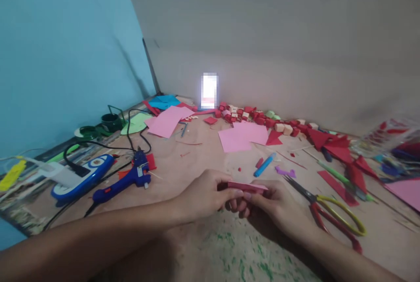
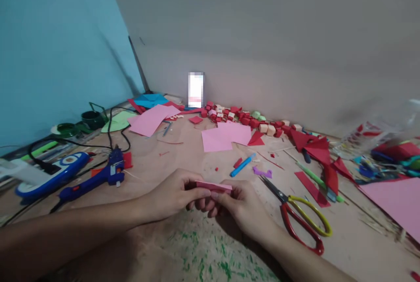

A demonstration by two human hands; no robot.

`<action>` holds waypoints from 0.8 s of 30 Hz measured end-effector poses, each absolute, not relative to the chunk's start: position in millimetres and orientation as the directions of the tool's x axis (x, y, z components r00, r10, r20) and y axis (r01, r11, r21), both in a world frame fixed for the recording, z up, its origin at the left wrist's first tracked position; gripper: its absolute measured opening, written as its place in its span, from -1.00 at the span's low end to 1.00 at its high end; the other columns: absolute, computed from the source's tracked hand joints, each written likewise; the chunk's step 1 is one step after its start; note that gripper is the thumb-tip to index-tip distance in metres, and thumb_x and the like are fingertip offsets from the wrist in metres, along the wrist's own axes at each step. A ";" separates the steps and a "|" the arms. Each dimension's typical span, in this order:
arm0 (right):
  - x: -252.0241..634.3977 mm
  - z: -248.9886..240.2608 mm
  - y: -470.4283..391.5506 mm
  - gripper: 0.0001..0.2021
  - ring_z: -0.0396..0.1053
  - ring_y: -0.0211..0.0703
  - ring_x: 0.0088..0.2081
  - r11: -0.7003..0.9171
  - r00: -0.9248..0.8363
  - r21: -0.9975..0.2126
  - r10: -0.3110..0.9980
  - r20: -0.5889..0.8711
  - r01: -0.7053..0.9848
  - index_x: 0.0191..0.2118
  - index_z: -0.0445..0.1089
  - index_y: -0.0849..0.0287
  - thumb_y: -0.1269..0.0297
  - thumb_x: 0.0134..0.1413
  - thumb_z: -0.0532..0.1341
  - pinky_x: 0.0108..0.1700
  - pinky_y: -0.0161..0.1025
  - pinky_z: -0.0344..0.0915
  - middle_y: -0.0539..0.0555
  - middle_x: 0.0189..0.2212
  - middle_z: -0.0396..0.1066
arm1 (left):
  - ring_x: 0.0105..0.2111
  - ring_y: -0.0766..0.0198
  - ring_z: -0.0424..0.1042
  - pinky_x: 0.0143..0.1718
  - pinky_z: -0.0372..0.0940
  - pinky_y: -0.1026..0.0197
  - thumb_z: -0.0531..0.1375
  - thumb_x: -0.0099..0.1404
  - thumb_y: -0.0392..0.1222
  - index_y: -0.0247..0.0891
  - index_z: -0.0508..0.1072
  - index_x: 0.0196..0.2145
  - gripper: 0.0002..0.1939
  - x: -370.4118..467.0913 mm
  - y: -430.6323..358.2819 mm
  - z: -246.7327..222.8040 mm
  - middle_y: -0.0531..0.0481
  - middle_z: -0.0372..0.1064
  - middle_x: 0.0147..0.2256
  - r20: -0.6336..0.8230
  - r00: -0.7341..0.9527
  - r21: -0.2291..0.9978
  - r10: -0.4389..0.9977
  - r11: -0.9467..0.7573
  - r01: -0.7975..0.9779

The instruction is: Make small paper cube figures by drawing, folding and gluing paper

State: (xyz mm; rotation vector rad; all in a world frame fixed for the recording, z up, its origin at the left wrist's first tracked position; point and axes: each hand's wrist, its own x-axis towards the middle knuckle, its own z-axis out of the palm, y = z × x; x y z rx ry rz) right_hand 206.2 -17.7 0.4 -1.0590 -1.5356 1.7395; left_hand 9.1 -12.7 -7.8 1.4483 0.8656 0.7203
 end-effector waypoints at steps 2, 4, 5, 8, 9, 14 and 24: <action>206.6 2.4 -18.1 -0.62 0.43 -0.18 -0.40 -0.162 -0.508 -0.985 0.845 -0.168 0.057 -0.37 0.60 0.23 -0.02 0.21 0.27 -0.29 -0.26 0.36 0.12 -0.42 0.53 | -0.55 0.39 0.33 -0.51 0.19 0.34 0.21 0.34 -0.11 -0.35 0.50 -0.43 -0.73 8.0 -11.3 -9.3 0.04 0.42 -0.53 -0.071 0.521 0.996 0.851 0.033 0.082; 207.3 4.7 -17.8 -0.59 0.42 -0.18 -0.41 -0.171 -0.503 -0.982 0.843 -0.188 0.081 -0.39 0.60 0.23 -0.05 0.21 0.27 -0.29 -0.26 0.34 0.13 -0.43 0.54 | -0.59 0.40 0.29 -0.54 0.17 0.34 0.21 0.32 -0.09 -0.34 0.50 -0.42 -0.74 6.7 -10.7 -10.3 0.06 0.40 -0.55 -0.084 0.505 0.995 0.859 0.048 0.083; 207.5 5.9 -17.5 -0.58 0.42 -0.17 -0.42 -0.169 -0.500 -0.980 0.843 -0.198 0.104 -0.41 0.60 0.24 -0.06 0.19 0.28 -0.30 -0.26 0.33 0.13 -0.44 0.54 | -0.60 0.40 0.28 -0.55 0.16 0.34 0.22 0.31 -0.09 -0.34 0.49 -0.42 -0.75 6.1 -10.9 -10.6 0.08 0.39 -0.56 -0.097 0.489 0.994 0.867 0.061 0.089; 206.5 8.5 -17.2 -0.56 0.42 -0.16 -0.43 -0.145 -0.485 -0.978 0.851 -0.202 0.153 -0.43 0.61 0.24 -0.07 0.18 0.27 -0.30 -0.25 0.31 0.15 -0.46 0.54 | -0.60 0.40 0.29 -0.55 0.14 0.35 0.22 0.27 -0.13 -0.32 0.48 -0.42 -0.80 6.1 -12.8 -11.6 0.10 0.36 -0.59 -0.120 0.423 0.989 0.898 0.073 0.127; 205.9 8.4 -17.5 -0.56 0.41 -0.16 -0.44 -0.151 -0.481 -0.979 0.854 -0.200 0.138 -0.44 0.61 0.23 -0.08 0.17 0.28 -0.31 -0.25 0.31 0.15 -0.46 0.55 | -0.59 0.39 0.30 -0.54 0.14 0.35 0.23 0.26 -0.14 -0.32 0.49 -0.41 -0.81 6.7 -13.3 -11.9 0.10 0.36 -0.59 -0.118 0.399 0.988 0.909 0.068 0.137; 202.7 -4.2 -18.2 -0.55 0.38 -0.26 -0.48 -0.331 -0.461 -0.941 0.847 -0.265 -0.067 -0.47 0.60 0.26 -0.10 0.10 0.34 -0.39 -0.34 0.23 0.14 -0.49 0.52 | -0.65 0.41 0.23 -0.59 0.13 0.34 0.29 0.20 0.00 -0.34 0.55 -0.38 -0.71 11.4 -8.9 -13.4 0.09 0.36 -0.60 -0.145 0.344 0.988 0.928 0.116 0.104; 202.9 -19.3 -16.2 -0.53 0.34 -0.30 -0.57 -0.313 -0.422 -0.938 0.878 -0.227 -0.147 -0.53 0.54 0.28 -0.11 0.07 0.36 -0.45 -0.35 0.14 0.10 -0.58 0.49 | -0.72 0.43 0.16 -0.68 0.01 0.37 0.26 0.17 0.22 -0.27 0.35 -0.47 -0.54 16.7 -11.5 -16.2 0.11 0.27 -0.66 -0.137 0.277 0.988 0.951 0.112 0.102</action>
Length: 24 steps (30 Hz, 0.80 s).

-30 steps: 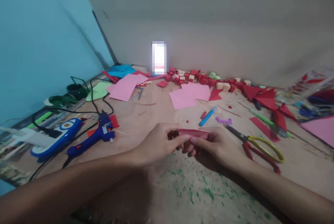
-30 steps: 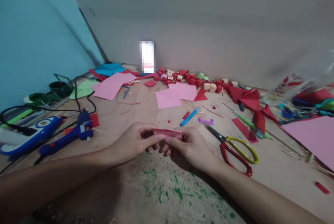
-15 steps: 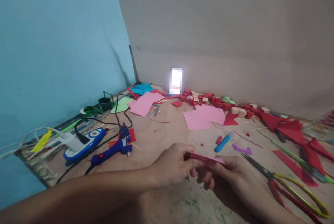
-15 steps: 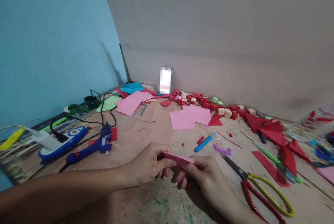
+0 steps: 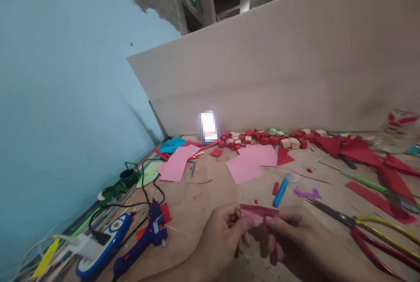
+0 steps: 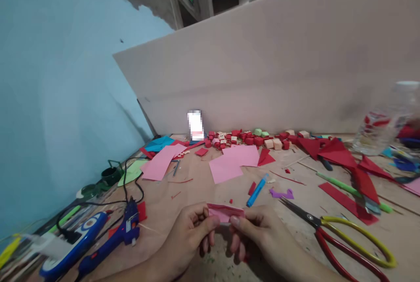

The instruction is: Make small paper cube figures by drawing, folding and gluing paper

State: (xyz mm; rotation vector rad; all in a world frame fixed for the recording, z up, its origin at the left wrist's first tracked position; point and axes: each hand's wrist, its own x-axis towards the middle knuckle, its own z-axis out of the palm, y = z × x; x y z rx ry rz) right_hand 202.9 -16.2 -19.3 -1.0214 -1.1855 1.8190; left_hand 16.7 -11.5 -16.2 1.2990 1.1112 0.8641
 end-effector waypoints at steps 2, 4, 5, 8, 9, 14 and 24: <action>202.0 -23.4 -16.3 -0.52 0.31 -0.33 -0.60 -0.311 -0.430 -0.933 0.878 -0.211 -0.178 -0.54 0.53 0.29 -0.11 0.07 0.36 -0.48 -0.37 0.08 0.09 -0.60 0.47 | -0.72 0.43 0.17 -0.67 0.04 0.36 0.27 0.13 0.31 -0.29 0.35 -0.46 -0.46 17.4 -10.9 -14.2 0.10 0.27 -0.65 -0.140 0.292 0.989 0.946 0.117 0.095; 201.1 -25.3 -16.4 -0.54 0.29 -0.34 -0.60 -0.299 -0.435 -0.928 0.882 -0.180 -0.224 -0.51 0.53 0.28 -0.09 0.06 0.37 -0.49 -0.37 0.06 0.07 -0.60 0.45 | -0.71 0.42 0.19 -0.65 0.09 0.35 0.28 0.08 0.37 -0.30 0.34 -0.47 -0.41 18.1 -9.7 -11.4 0.08 0.28 -0.64 -0.142 0.298 0.989 0.944 0.122 0.085; 201.1 -25.1 -16.3 -0.56 0.28 -0.33 -0.59 -0.290 -0.435 -0.924 0.886 -0.160 -0.251 -0.49 0.52 0.27 -0.08 0.05 0.38 -0.49 -0.36 0.07 0.05 -0.59 0.44 | -0.70 0.42 0.19 -0.65 0.10 0.34 0.28 0.07 0.39 -0.29 0.34 -0.47 -0.39 18.4 -9.2 -9.9 0.09 0.27 -0.64 -0.140 0.297 0.989 0.945 0.122 0.079; 203.8 -21.6 -14.5 -0.62 0.30 -0.31 -0.55 -0.279 -0.468 -0.927 0.873 -0.136 -0.251 -0.45 0.50 0.24 -0.04 0.04 0.40 -0.46 -0.34 0.15 0.02 -0.54 0.41 | -0.72 0.43 0.14 -0.67 0.06 0.35 0.24 0.11 0.41 -0.29 0.35 -0.40 -0.39 18.5 -9.0 -7.3 0.14 0.22 -0.67 -0.137 0.304 0.991 0.943 0.127 0.053; 205.3 -20.1 -13.4 -0.63 0.31 -0.29 -0.54 -0.282 -0.477 -0.931 0.867 -0.144 -0.232 -0.44 0.50 0.23 -0.03 0.04 0.40 -0.45 -0.34 0.17 0.02 -0.53 0.42 | -0.73 0.43 0.12 -0.67 0.04 0.35 0.23 0.13 0.41 -0.29 0.35 -0.38 -0.39 18.3 -9.3 -7.3 0.16 0.20 -0.68 -0.141 0.309 0.990 0.940 0.134 0.045; 210.6 -9.7 -10.5 -0.61 0.35 -0.19 -0.52 -0.295 -0.422 -0.945 0.882 -0.211 -0.142 -0.40 0.52 0.15 -0.12 -0.06 0.41 -0.44 -0.27 0.26 0.02 -0.50 0.41 | -0.73 0.46 0.03 -0.67 -0.07 0.35 0.21 0.18 0.38 -0.27 0.33 -0.40 -0.43 16.0 -10.9 -10.7 0.20 0.13 -0.71 -0.145 0.389 0.989 0.910 0.134 0.055; 212.2 3.6 -14.7 -0.66 0.34 -0.10 -0.41 -0.028 -0.389 -0.975 0.914 -0.113 0.219 -0.49 0.56 0.11 -0.05 0.09 0.32 -0.36 -0.28 0.25 0.05 -0.48 0.48 | -0.69 0.47 0.12 -0.66 0.00 0.36 0.38 0.10 0.04 -0.30 0.42 -0.43 -0.65 12.5 -5.9 -8.3 0.15 0.24 -0.64 -0.154 0.315 0.987 0.936 0.159 0.008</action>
